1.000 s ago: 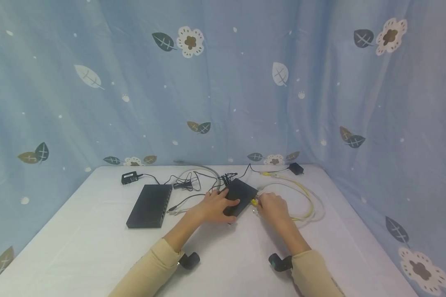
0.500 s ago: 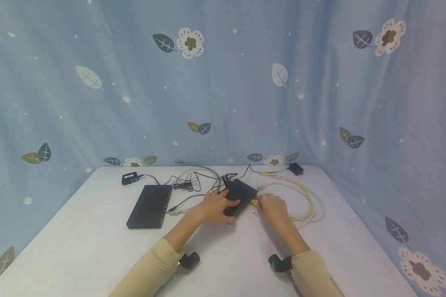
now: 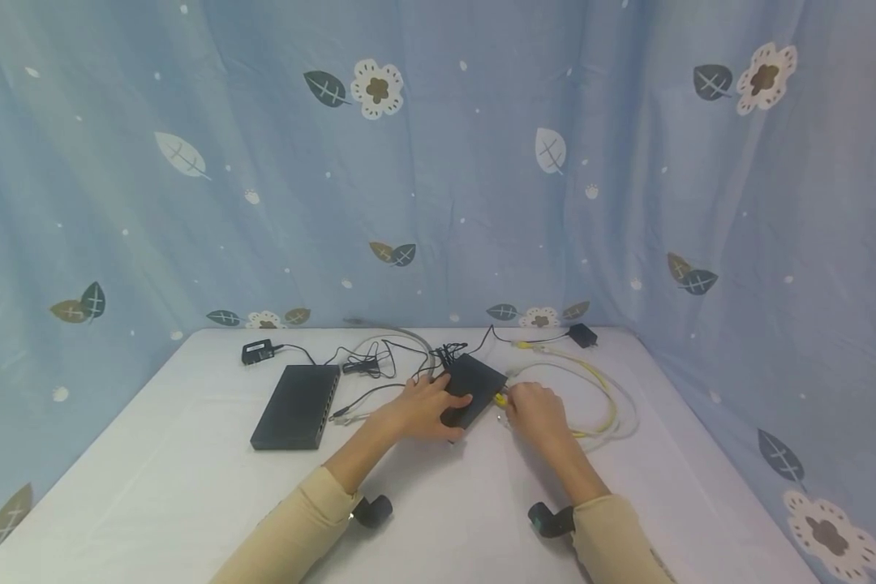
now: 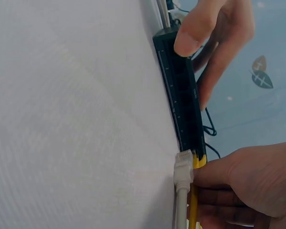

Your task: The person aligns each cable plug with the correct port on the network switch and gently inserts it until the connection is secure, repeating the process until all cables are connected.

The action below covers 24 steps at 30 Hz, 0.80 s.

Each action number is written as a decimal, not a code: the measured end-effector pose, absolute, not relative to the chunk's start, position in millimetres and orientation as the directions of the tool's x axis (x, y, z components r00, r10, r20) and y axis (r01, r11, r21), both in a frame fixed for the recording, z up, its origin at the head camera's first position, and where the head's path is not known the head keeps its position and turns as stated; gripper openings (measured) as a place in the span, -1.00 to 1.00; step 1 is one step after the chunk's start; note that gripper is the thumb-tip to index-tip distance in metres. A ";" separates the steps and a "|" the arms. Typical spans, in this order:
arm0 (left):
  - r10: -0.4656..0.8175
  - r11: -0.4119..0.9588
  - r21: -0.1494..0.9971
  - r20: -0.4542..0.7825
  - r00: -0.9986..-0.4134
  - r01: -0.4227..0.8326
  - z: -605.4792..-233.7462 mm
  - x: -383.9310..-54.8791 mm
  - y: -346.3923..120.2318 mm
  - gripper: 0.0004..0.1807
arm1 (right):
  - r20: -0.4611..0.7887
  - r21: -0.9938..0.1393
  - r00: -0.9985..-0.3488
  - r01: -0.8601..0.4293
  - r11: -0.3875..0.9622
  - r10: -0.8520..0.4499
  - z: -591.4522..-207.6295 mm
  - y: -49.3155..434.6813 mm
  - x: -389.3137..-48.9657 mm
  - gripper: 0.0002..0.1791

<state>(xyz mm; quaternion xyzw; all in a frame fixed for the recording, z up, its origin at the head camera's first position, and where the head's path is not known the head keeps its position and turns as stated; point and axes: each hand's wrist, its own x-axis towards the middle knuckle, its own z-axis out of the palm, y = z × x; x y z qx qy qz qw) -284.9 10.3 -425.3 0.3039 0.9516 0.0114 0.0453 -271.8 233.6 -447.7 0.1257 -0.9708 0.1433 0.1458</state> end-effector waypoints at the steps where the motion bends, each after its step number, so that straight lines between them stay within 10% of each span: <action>1: 0.580 0.815 0.051 -0.081 -0.811 0.578 -425.3 -284.8 10.3 -0.31 | 0.316 -0.240 -0.927 -0.286 0.928 -0.204 -447.6 233.3 -271.9 -0.79; 24: 0.583 0.811 -0.002 -0.084 -0.808 0.585 -425.5 -285.6 11.7 -0.31 | 0.320 -0.262 -0.927 -0.284 0.923 -0.194 -449.8 232.8 -273.4 -0.81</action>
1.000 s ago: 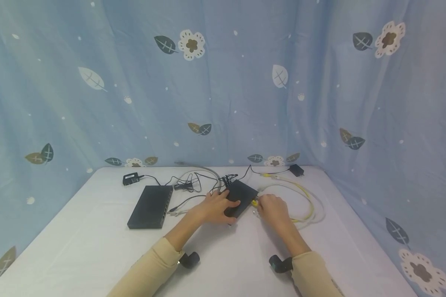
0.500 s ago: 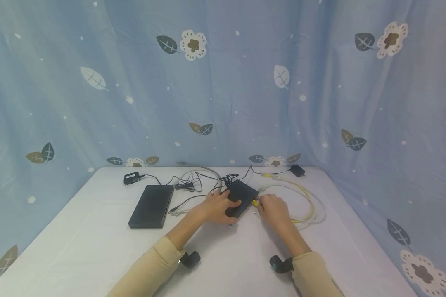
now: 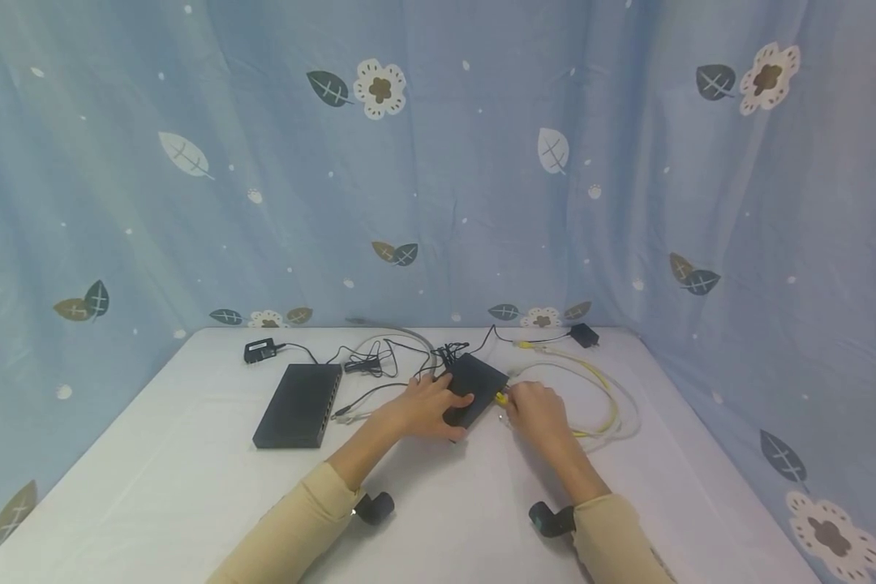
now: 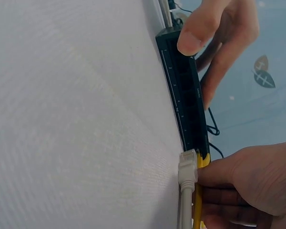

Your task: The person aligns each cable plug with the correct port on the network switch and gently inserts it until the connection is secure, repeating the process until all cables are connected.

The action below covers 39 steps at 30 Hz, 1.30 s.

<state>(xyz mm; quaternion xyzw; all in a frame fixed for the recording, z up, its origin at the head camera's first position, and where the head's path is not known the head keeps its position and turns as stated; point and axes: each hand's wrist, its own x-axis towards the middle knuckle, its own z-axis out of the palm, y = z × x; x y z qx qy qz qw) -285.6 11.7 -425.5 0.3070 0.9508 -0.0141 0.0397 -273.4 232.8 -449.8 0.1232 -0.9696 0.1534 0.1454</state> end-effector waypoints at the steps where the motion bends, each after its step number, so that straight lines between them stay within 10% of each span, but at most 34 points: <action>1: 0.583 0.811 -0.001 -0.084 -0.808 0.585 -424.6 -285.3 11.8 -0.31 | 0.319 -0.261 -0.928 -0.281 0.924 -0.192 -449.3 232.7 -273.3 -0.81; 39: 0.567 0.822 0.130 -0.100 -0.818 0.554 -429.0 -283.5 5.0 -0.28 | 0.270 -0.262 -0.949 -0.235 0.936 -0.162 -445.2 231.2 -269.8 -0.86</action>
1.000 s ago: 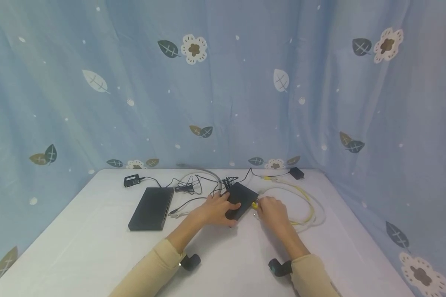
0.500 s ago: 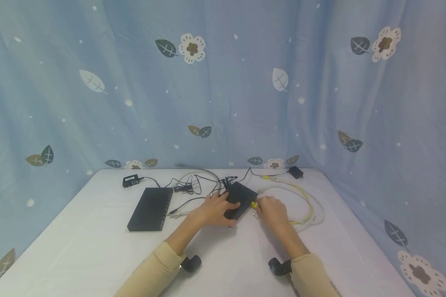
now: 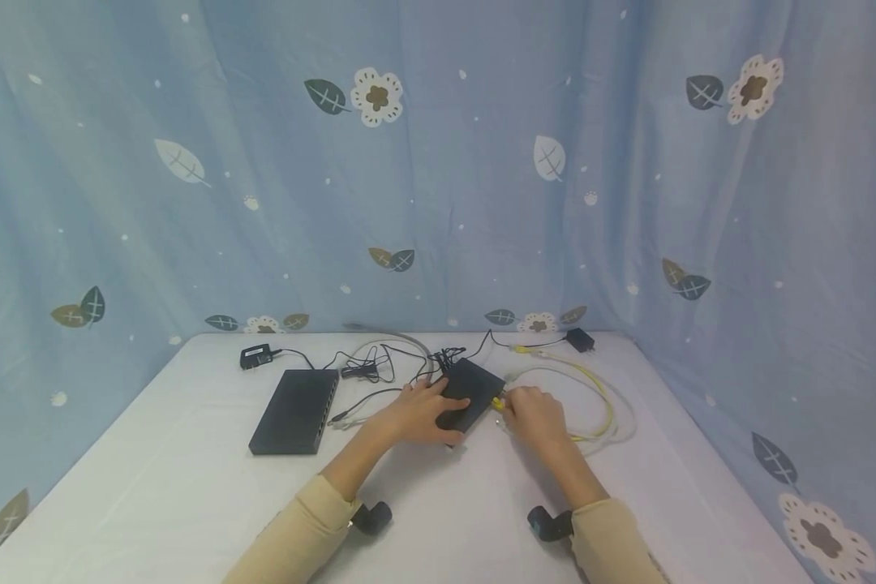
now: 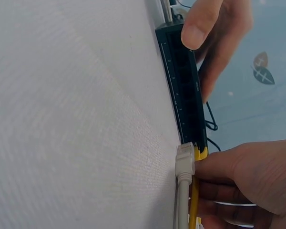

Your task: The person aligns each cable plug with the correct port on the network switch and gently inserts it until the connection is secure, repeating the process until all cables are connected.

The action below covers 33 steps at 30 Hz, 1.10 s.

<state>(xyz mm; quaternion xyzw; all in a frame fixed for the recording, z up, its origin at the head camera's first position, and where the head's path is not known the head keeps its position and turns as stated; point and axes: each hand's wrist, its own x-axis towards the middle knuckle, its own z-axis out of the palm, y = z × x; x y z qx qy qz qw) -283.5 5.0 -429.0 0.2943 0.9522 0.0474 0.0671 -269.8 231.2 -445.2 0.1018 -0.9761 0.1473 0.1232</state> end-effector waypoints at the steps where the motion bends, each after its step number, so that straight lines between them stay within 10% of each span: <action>1: 0.568 0.822 0.132 -0.100 -0.817 0.555 -428.9 -283.6 4.9 -0.27 | 0.268 -0.260 -0.950 -0.234 0.937 -0.162 -444.9 231.3 -269.6 -0.86; 33: 0.603 0.784 0.232 -0.065 -0.795 0.576 -428.5 -283.7 3.3 -0.30 | 0.277 -0.314 -0.952 -0.218 0.924 -0.131 -435.8 241.6 -267.8 -0.90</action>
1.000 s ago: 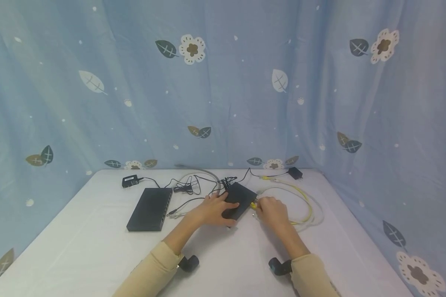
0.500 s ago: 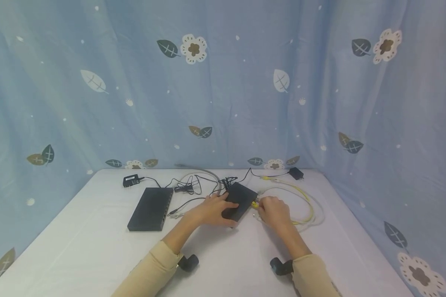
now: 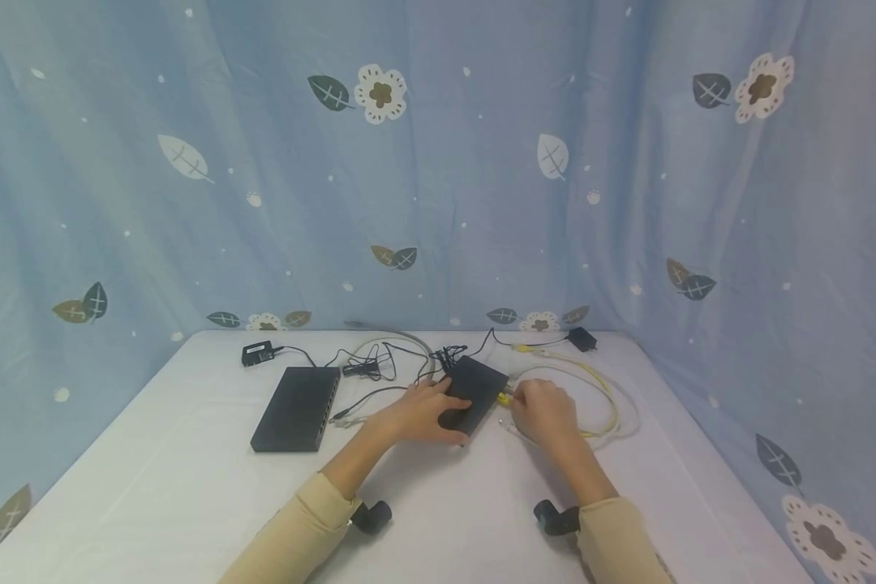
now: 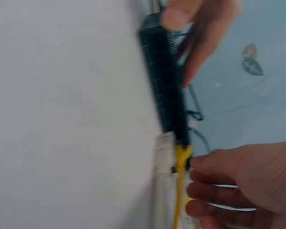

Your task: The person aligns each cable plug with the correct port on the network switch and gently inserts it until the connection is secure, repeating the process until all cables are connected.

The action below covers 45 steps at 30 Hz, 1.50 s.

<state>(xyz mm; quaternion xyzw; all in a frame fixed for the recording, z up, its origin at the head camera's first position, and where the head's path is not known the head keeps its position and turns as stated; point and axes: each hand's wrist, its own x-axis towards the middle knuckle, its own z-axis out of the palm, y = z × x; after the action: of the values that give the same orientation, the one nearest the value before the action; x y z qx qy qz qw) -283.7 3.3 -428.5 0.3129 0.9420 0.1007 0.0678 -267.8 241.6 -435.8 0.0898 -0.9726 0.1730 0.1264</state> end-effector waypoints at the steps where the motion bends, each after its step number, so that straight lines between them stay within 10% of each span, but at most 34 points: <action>1: 0.604 0.783 0.232 -0.063 -0.795 0.577 -428.5 -284.0 3.3 -0.30 | 0.259 -0.323 -0.957 -0.215 0.922 -0.133 -432.5 242.1 -267.2 -0.89; 20: 0.607 0.776 0.267 -0.075 -0.791 0.571 -428.6 -285.5 2.3 -0.30 | -0.135 -0.315 -0.973 -0.135 0.939 -0.185 -411.2 248.3 -261.4 -0.91; 45: 0.603 0.785 0.240 -0.092 -0.792 0.571 -426.8 -285.7 2.5 -0.30 | -0.139 -0.293 -0.969 -0.158 0.943 -0.206 -416.3 246.7 -260.0 -0.87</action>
<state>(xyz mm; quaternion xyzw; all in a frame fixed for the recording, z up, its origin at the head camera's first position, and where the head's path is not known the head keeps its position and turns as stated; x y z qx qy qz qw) -285.7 2.5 -426.8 0.3118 0.9413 0.1002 0.0820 -260.0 246.7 -416.3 0.0928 -0.9820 0.1414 -0.0844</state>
